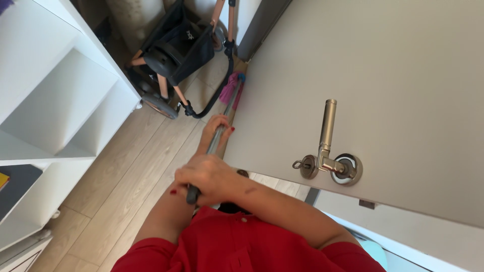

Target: Mop the floors across the bedroom, hallway, and bathroom, and rinse the mop in a bucket.

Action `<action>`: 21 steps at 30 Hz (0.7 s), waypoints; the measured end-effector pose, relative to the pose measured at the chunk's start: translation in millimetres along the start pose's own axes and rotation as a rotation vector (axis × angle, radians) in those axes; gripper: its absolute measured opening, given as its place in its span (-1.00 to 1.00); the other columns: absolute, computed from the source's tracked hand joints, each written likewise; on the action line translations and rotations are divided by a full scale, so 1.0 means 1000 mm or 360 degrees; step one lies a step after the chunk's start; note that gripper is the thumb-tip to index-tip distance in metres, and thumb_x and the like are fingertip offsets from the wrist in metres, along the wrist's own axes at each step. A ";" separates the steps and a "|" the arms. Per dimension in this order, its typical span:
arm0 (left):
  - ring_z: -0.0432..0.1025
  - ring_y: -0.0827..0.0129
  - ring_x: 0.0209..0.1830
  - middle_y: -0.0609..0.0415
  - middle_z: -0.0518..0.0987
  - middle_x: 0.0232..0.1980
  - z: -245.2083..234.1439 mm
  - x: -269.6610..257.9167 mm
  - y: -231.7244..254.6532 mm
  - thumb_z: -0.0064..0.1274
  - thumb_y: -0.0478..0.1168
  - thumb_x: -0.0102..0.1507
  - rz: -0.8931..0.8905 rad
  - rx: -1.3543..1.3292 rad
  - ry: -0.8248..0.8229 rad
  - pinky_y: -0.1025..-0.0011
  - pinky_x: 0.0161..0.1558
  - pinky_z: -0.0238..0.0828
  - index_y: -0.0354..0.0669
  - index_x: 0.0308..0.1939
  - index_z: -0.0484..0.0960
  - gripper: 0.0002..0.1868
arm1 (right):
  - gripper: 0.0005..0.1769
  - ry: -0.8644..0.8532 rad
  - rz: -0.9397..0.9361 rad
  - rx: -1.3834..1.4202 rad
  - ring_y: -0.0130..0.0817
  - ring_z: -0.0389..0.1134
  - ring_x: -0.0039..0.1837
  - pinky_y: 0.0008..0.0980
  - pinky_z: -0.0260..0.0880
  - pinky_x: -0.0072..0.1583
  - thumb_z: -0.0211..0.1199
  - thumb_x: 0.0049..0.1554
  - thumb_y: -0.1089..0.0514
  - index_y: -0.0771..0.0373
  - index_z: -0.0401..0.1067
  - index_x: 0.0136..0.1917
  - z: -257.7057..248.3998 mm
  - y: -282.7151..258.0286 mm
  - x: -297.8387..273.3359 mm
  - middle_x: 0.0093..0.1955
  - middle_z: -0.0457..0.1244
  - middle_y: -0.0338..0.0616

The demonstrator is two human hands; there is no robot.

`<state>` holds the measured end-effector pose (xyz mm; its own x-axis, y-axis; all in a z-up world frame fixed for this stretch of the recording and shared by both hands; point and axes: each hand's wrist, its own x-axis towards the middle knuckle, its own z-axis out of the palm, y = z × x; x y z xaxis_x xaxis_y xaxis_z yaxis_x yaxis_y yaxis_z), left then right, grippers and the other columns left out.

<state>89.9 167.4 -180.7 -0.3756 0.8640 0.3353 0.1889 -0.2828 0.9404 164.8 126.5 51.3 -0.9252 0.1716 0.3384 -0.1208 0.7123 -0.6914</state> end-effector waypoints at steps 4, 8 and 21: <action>0.48 0.15 0.06 -0.03 0.49 -0.07 -0.012 -0.009 0.054 0.26 -0.39 0.19 0.0178 -0.0134 -0.0038 0.28 0.25 0.37 -0.25 -0.27 0.44 -0.76 | -0.80 0.0009 -0.0023 0.0136 -0.20 0.38 -0.20 -0.22 0.33 -0.14 0.40 0.15 0.16 0.12 0.36 -0.14 -0.016 -0.061 0.006 -0.30 0.28 -0.21; 0.41 0.25 -0.19 0.01 0.47 -0.20 -0.031 -0.029 0.088 0.27 -0.39 0.18 -0.0030 -0.0128 -0.0237 0.32 0.08 0.37 -0.24 -0.34 0.45 -0.76 | -0.69 -0.0192 -0.0119 0.0339 -0.23 0.36 -0.27 -0.30 0.26 -0.25 0.43 0.21 0.08 0.12 0.31 -0.18 -0.030 -0.125 0.008 -0.34 0.26 -0.24; 0.38 0.18 -0.45 -0.03 0.48 -0.42 -0.100 -0.181 0.092 0.14 -0.40 0.16 -0.0170 0.0171 -0.0168 0.31 -0.35 0.33 -0.22 -0.42 0.53 -0.90 | -0.79 -0.0661 -0.0107 0.0887 -0.45 0.42 -0.26 -0.48 0.34 -0.21 0.33 0.34 0.08 0.09 0.31 0.01 0.021 -0.206 0.007 -0.33 0.29 -0.33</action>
<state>84.3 -56.8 -149.0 -0.3026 0.9273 0.2204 0.2507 -0.1457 0.9570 175.1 -33.4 182.4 -0.9568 -0.2142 0.1968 -0.2465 0.2380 -0.9395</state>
